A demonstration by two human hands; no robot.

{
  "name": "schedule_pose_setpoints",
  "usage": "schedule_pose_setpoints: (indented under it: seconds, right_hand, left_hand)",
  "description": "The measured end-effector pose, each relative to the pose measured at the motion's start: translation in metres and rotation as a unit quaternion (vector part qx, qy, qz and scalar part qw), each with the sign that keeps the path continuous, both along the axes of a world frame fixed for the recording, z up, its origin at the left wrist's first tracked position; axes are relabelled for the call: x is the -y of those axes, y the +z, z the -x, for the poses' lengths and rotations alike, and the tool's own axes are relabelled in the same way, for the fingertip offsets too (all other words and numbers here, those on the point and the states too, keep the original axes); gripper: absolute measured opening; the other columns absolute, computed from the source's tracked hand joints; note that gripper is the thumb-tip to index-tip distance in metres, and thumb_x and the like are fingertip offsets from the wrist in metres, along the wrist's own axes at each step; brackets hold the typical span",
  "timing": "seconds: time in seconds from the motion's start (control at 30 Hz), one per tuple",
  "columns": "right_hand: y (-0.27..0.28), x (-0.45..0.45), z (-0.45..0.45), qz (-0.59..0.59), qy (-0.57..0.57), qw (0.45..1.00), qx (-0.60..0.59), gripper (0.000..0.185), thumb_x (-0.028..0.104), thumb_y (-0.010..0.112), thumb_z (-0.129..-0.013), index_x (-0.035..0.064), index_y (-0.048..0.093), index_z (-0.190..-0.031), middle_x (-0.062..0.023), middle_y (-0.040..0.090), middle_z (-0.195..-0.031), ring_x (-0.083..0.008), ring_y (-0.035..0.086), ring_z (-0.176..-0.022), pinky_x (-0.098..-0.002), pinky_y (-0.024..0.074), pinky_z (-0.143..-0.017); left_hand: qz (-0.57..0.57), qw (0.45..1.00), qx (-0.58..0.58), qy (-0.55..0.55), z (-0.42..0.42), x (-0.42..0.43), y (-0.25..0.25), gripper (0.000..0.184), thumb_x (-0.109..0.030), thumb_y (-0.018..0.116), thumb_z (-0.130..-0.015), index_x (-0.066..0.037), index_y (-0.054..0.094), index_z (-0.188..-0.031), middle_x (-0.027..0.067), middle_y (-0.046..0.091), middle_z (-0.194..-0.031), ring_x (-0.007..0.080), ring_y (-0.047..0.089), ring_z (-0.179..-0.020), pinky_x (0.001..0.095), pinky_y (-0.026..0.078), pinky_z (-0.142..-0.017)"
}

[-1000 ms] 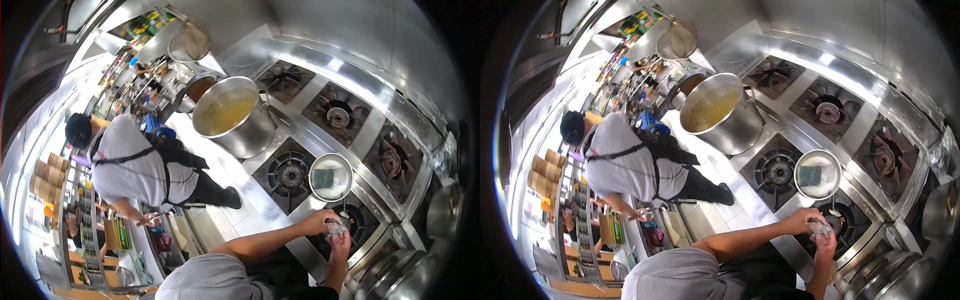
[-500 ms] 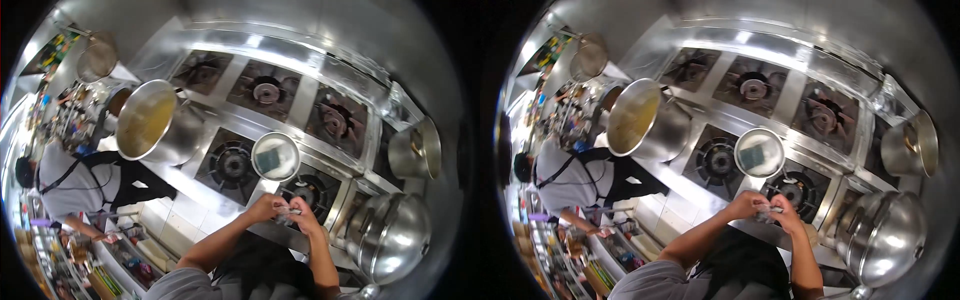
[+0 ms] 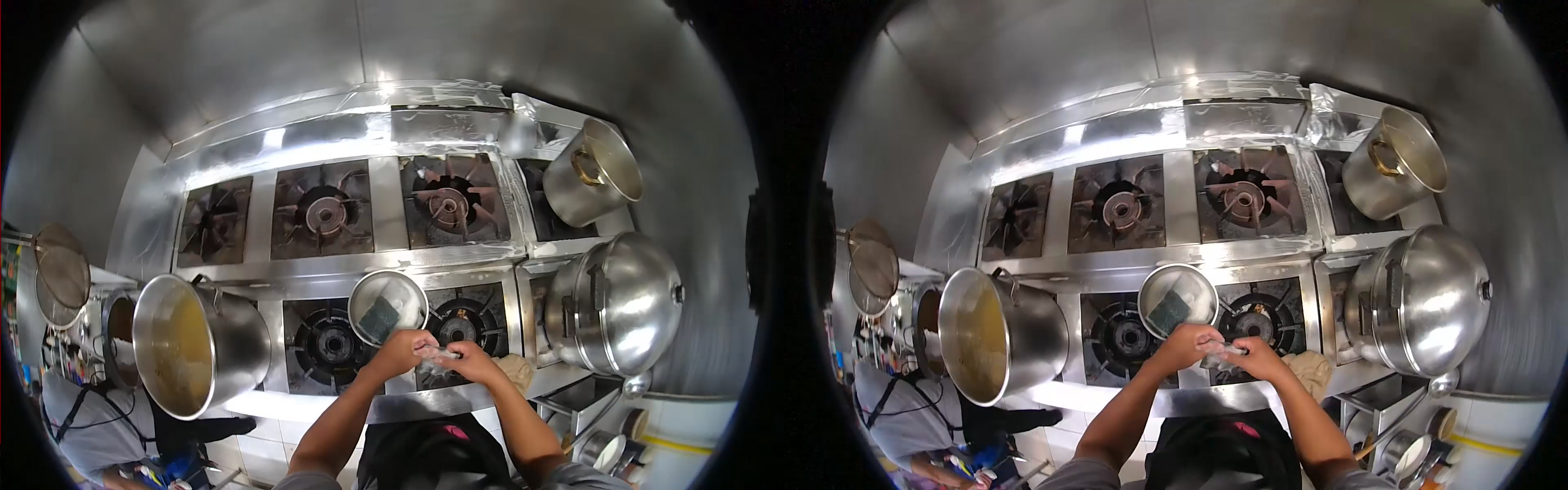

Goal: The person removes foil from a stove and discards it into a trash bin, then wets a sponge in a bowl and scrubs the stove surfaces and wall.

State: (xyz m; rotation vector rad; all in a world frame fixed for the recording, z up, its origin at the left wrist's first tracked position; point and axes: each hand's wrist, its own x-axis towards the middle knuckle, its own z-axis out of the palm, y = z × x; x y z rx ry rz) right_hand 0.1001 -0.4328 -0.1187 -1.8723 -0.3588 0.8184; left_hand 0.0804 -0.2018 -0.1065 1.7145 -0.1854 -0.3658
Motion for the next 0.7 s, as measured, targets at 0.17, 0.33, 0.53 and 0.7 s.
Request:
schedule_pose_setpoints:
  seconds: [0.17,0.33,0.53,0.7]
  right_hand:
    - [0.014,0.000,0.008,0.069,-0.117,0.990,-0.032,0.035,0.031,0.075,-0.092,-0.0013,0.067,-0.081,0.0003,0.055,-0.067,-0.0058,0.046,-0.068,-0.0292,0.0424,-0.061]
    - [-0.032,0.000,0.010,-0.222,-0.332,0.872,-0.284,0.024,0.020,0.067,-0.099,0.0022,0.068,-0.115,0.0003,0.070,-0.103,-0.0115,0.065,-0.097,-0.0289,0.0513,-0.083]
    - [-0.020,-0.029,-0.017,-0.341,-0.307,0.825,-0.330,0.031,0.017,0.066,-0.098,0.0038,0.060,-0.125,-0.0044,0.068,-0.118,-0.0162,0.065,-0.108,-0.0342,0.0506,-0.093]
    - [-0.026,-0.067,-0.031,-0.380,-0.266,0.799,-0.382,0.026,0.017,0.070,-0.096,0.0073,0.064,-0.120,-0.0037,0.070,-0.115,-0.0167,0.065,-0.108,-0.0397,0.0514,-0.096]
  left_hand:
    - [-0.397,0.880,0.211,0.155,-0.027,-0.039,-0.042,0.049,-0.028,0.079,-0.084,0.001,0.062,-0.119,0.0186,0.070,-0.105,0.0312,0.068,-0.103,0.0434,0.052,-0.092]
    - [-0.538,0.841,0.021,0.059,-0.042,-0.040,-0.020,0.068,-0.030,0.081,-0.079,-0.001,0.051,-0.133,0.0223,0.067,-0.109,0.0390,0.063,-0.111,0.0500,0.049,-0.096]
    - [-0.470,0.869,0.050,0.149,-0.032,-0.039,-0.023,0.062,-0.019,0.083,-0.074,0.000,0.057,-0.127,0.0229,0.066,-0.105,0.0410,0.064,-0.101,0.0488,0.051,-0.090]
    - [-0.055,0.951,0.005,0.303,-0.030,-0.024,-0.006,0.050,0.001,0.071,-0.084,0.000,0.058,-0.133,0.0128,0.068,-0.119,0.0252,0.067,-0.109,0.0359,0.053,-0.093]
